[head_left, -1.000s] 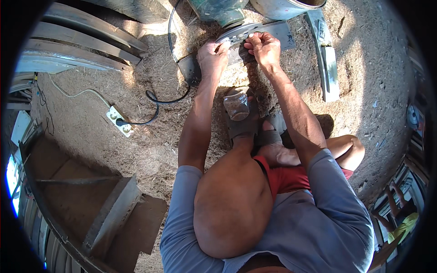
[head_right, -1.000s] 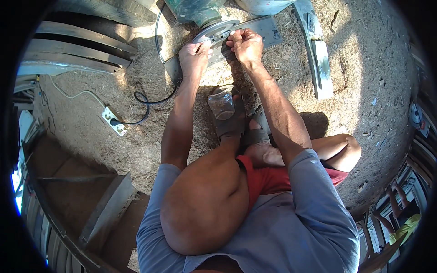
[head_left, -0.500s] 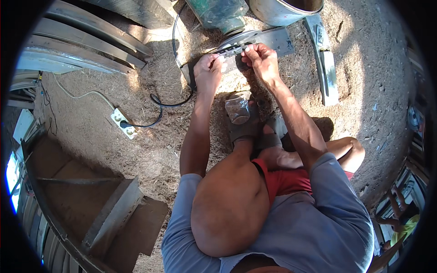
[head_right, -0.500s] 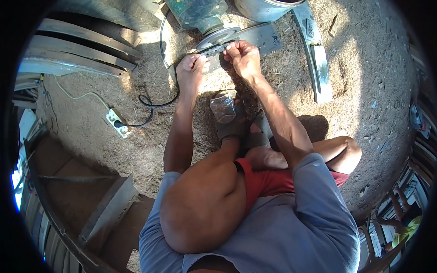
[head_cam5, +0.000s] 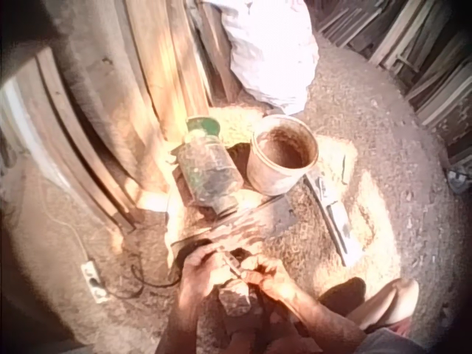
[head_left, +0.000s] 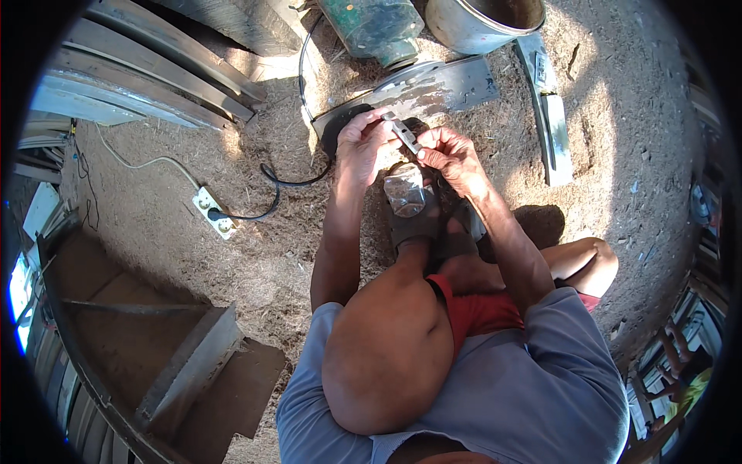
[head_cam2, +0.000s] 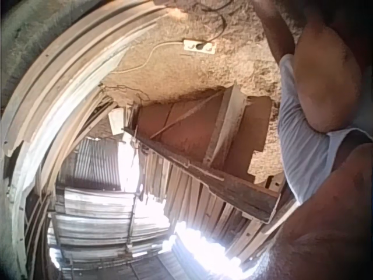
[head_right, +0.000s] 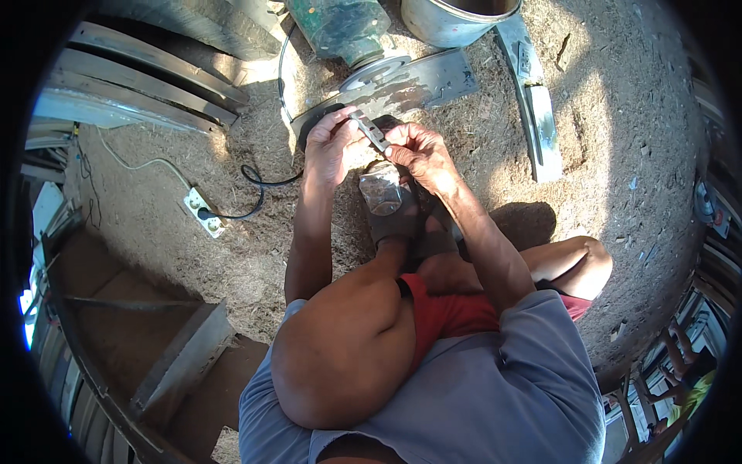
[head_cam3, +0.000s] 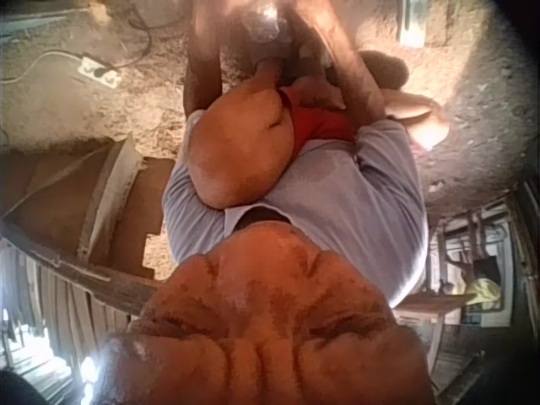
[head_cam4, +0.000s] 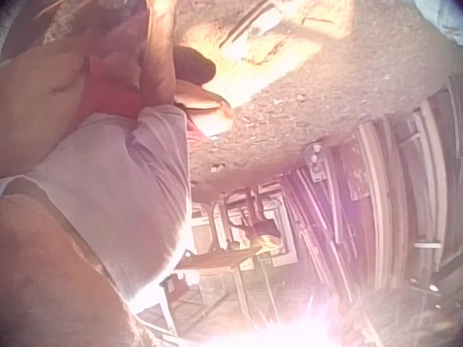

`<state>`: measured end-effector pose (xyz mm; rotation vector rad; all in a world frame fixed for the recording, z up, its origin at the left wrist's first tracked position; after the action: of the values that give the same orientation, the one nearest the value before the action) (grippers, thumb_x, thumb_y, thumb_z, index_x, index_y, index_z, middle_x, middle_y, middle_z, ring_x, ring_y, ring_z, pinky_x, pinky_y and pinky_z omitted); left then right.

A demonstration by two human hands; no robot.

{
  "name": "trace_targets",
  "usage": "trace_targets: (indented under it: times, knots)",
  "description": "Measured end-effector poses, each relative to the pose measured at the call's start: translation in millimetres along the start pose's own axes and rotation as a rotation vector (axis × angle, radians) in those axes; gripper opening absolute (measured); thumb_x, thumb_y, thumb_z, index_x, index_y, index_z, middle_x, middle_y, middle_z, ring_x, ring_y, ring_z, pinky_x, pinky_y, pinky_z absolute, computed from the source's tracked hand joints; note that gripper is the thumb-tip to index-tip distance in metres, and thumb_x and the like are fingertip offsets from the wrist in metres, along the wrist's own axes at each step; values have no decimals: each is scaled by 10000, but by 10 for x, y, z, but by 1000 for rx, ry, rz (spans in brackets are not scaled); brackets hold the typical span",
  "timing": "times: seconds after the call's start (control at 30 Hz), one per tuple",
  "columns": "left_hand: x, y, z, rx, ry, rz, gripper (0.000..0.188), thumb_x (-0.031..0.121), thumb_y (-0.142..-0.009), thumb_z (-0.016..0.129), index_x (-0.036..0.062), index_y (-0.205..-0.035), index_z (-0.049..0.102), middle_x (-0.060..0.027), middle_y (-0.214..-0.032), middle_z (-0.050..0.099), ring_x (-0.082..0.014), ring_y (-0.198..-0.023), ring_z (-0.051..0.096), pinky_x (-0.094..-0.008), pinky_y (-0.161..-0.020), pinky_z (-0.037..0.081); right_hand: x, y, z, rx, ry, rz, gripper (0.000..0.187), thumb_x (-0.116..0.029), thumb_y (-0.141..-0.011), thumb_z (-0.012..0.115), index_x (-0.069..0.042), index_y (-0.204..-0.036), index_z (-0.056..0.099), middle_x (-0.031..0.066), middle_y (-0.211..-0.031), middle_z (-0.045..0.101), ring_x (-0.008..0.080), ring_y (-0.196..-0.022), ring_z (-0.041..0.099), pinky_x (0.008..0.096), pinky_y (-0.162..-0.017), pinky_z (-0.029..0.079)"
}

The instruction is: The person sharpens a small metal blade by holding it against a rotating grinding wheel and periodically dipping it into a bucket of water.

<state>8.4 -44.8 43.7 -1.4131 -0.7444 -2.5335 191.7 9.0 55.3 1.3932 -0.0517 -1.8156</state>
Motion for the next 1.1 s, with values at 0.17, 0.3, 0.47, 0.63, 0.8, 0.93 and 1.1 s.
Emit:
trace_targets:
  times: [0.17,0.3,0.47,0.63,0.8,0.93,1.1]
  knots:
    - [-85,-8,-75,13,-124,-6,207,-38,-924,589,-5,-1127,609,-91,-971,658,-143,-821,654,-272,-707,586,21,47,19,4,-19,20,140,-110,-896,704,-53,-1013,651,-12,-766,644,61,-598,572,221,-493,485]
    - [-33,54,1,6,-155,-36,189,-5,-934,592,-27,-1119,625,-86,-963,671,-150,-802,674,-289,-662,604,76,33,4,-33,39,-5,142,-147,-922,685,-38,-1012,669,-21,-730,632,54,-573,536,217,-499,442]
    - [116,123,-43,-73,76,-139,236,137,-1001,536,-49,-1133,595,-143,-948,665,-202,-804,701,-321,-661,617,71,102,40,-87,-9,-3,134,-147,-926,680,-26,-980,697,-26,-734,629,47,-591,496,203,-539,400]
    - [92,146,-75,-103,-63,-66,194,105,-991,546,-46,-1102,596,-128,-972,664,-183,-786,689,-328,-689,606,16,185,70,-104,27,-8,196,-138,-908,694,13,-1033,689,25,-805,663,88,-685,557,240,-667,464]
    - [148,175,15,-100,-224,-44,161,75,-978,563,-52,-1069,601,-111,-907,667,-161,-725,678,-308,-665,593,1,252,63,-144,-36,-24,191,-130,-905,697,12,-1033,688,21,-829,663,85,-700,552,235,-677,462]
    - [194,193,3,-80,-4,-153,197,127,-976,590,-38,-1080,614,-93,-905,671,-129,-649,648,-276,-639,570,-26,280,108,-137,-77,2,149,-108,-924,672,7,-1016,692,16,-819,667,66,-680,531,219,-638,447]
    - [282,245,91,-184,277,-185,388,279,-949,644,-58,-1134,600,-98,-895,670,-170,-729,666,-318,-700,570,-40,311,110,-144,-242,101,182,-125,-918,683,-5,-1054,681,37,-866,690,86,-720,611,220,-663,503]
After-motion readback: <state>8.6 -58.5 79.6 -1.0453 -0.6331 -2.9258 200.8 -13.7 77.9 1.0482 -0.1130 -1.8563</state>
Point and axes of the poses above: each hand's wrist, its own y-axis away from the middle knuckle, its own z-axis out of the palm, x = y × z, the point moved 1 cm from there along -y, towards the middle knuckle
